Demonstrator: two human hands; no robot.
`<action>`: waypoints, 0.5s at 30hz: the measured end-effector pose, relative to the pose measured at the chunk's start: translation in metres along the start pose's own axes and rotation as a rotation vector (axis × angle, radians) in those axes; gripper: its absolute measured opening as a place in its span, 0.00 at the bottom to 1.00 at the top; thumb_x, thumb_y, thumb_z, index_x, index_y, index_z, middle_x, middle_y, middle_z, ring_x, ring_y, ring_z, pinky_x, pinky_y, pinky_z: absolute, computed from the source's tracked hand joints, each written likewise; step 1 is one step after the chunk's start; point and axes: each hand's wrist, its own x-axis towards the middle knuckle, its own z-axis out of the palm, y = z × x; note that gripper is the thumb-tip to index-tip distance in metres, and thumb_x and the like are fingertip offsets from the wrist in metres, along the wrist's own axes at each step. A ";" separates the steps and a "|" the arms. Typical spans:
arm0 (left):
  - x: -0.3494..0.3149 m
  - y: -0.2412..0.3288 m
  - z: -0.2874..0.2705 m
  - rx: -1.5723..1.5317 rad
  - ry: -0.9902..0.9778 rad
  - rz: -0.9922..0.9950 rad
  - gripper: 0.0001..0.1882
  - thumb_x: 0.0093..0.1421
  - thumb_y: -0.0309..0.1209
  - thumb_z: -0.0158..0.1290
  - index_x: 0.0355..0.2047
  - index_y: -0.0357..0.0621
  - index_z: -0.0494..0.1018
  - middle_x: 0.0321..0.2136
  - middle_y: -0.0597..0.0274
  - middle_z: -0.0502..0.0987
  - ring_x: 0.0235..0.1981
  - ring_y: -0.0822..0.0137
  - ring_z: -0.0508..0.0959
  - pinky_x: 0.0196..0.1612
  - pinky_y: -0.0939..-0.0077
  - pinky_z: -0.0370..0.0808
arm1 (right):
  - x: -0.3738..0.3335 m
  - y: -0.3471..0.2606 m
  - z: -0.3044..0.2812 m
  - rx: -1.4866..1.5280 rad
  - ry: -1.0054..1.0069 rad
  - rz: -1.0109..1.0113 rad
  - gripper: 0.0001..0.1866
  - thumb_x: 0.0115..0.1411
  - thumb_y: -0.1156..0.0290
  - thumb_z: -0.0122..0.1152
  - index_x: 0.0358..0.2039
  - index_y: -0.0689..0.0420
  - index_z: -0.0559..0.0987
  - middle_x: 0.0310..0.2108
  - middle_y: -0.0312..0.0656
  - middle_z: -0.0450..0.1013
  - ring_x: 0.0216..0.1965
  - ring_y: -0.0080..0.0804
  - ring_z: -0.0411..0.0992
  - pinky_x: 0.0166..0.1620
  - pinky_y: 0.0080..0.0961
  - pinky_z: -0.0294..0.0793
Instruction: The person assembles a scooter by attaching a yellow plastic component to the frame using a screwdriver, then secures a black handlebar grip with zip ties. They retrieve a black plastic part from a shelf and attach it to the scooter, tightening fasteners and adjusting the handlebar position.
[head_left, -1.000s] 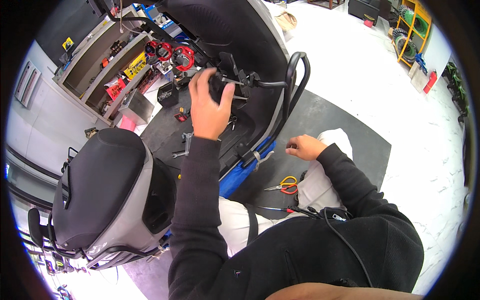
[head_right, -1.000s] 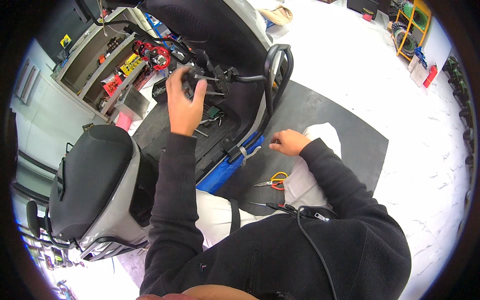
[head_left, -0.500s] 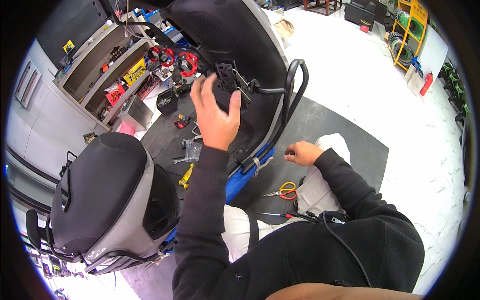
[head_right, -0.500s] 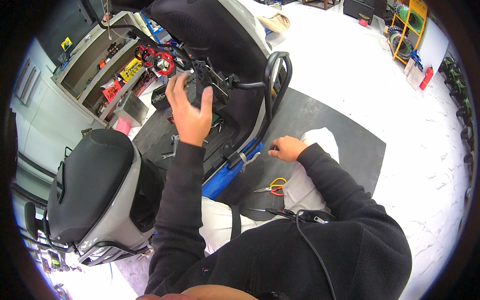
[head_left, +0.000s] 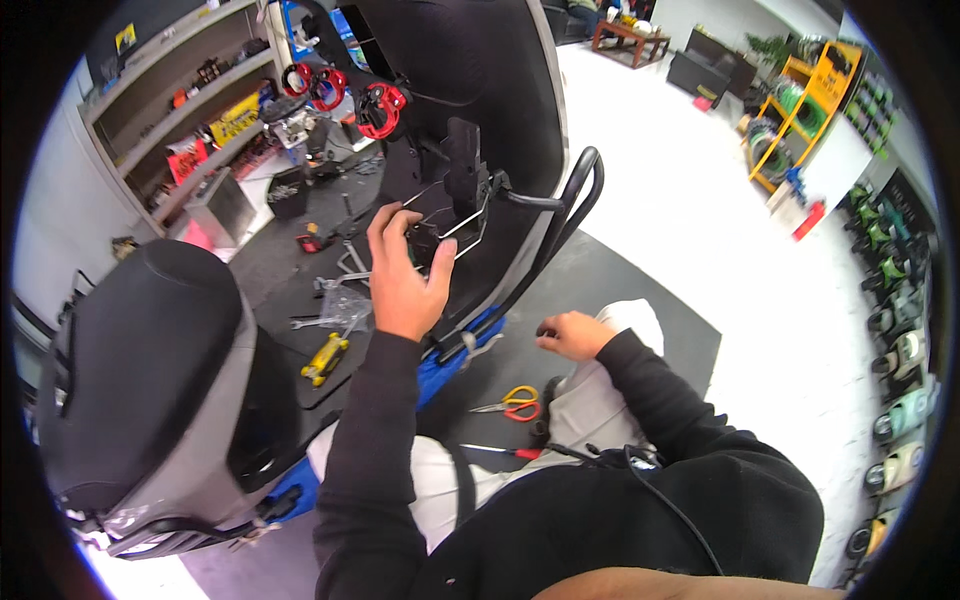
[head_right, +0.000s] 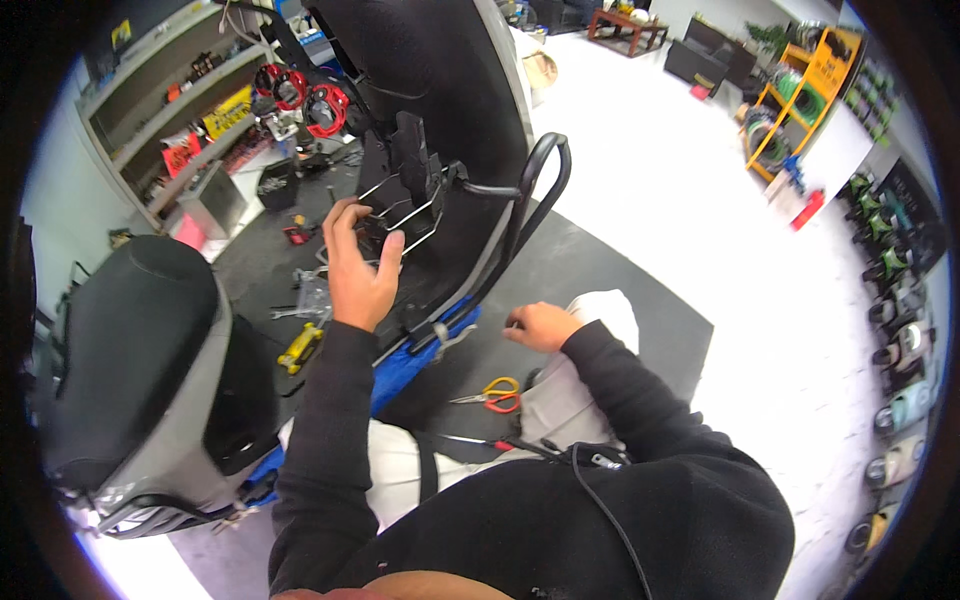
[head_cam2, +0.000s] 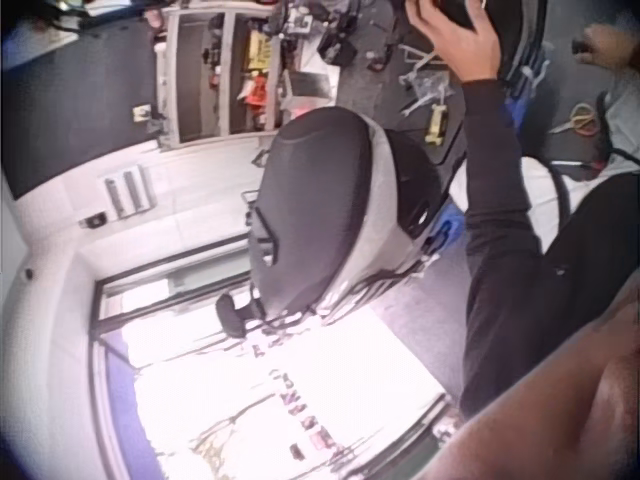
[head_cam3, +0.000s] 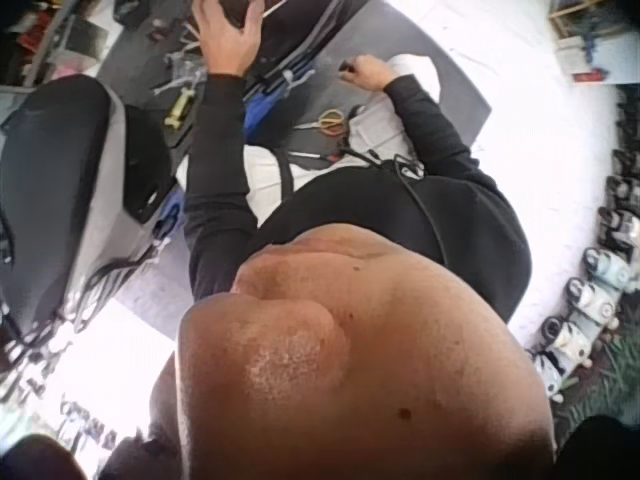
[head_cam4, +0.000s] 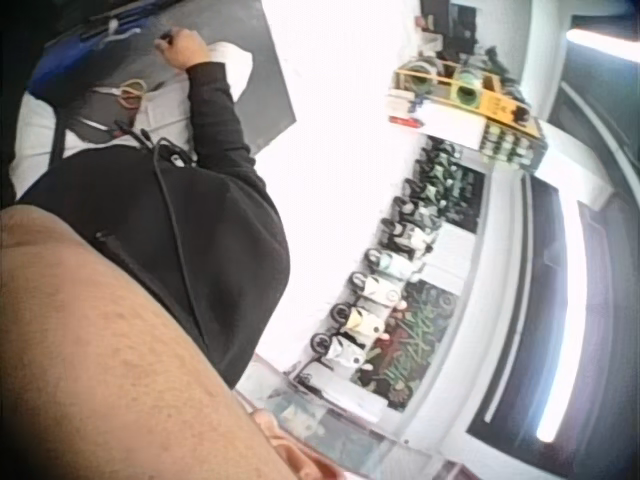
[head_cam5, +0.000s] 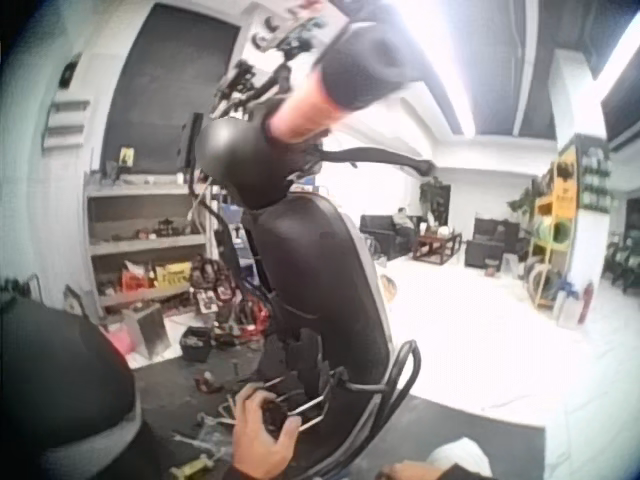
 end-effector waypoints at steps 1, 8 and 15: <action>-0.002 -0.006 0.001 0.003 0.038 0.103 0.28 0.66 0.39 0.64 0.60 0.39 0.69 0.64 0.47 0.66 0.60 0.49 0.73 0.61 0.60 0.73 | 0.000 0.001 0.000 -0.011 -0.013 0.014 0.21 0.69 0.52 0.62 0.48 0.58 0.86 0.39 0.54 0.84 0.43 0.54 0.83 0.49 0.45 0.81; 0.036 -0.008 0.023 -0.238 0.256 0.162 0.34 0.62 0.37 0.67 0.64 0.39 0.68 0.64 0.45 0.67 0.63 0.49 0.72 0.65 0.57 0.71 | 0.015 0.004 0.014 -0.150 -0.091 0.068 0.22 0.69 0.50 0.61 0.48 0.57 0.86 0.39 0.55 0.84 0.44 0.56 0.82 0.50 0.46 0.81; 0.060 0.015 0.037 -0.128 0.056 0.143 0.39 0.61 0.46 0.67 0.70 0.61 0.65 0.63 0.40 0.68 0.61 0.39 0.75 0.62 0.52 0.75 | 0.030 -0.012 0.027 -0.248 -0.201 0.139 0.22 0.70 0.50 0.60 0.49 0.56 0.87 0.41 0.52 0.84 0.45 0.55 0.82 0.51 0.46 0.81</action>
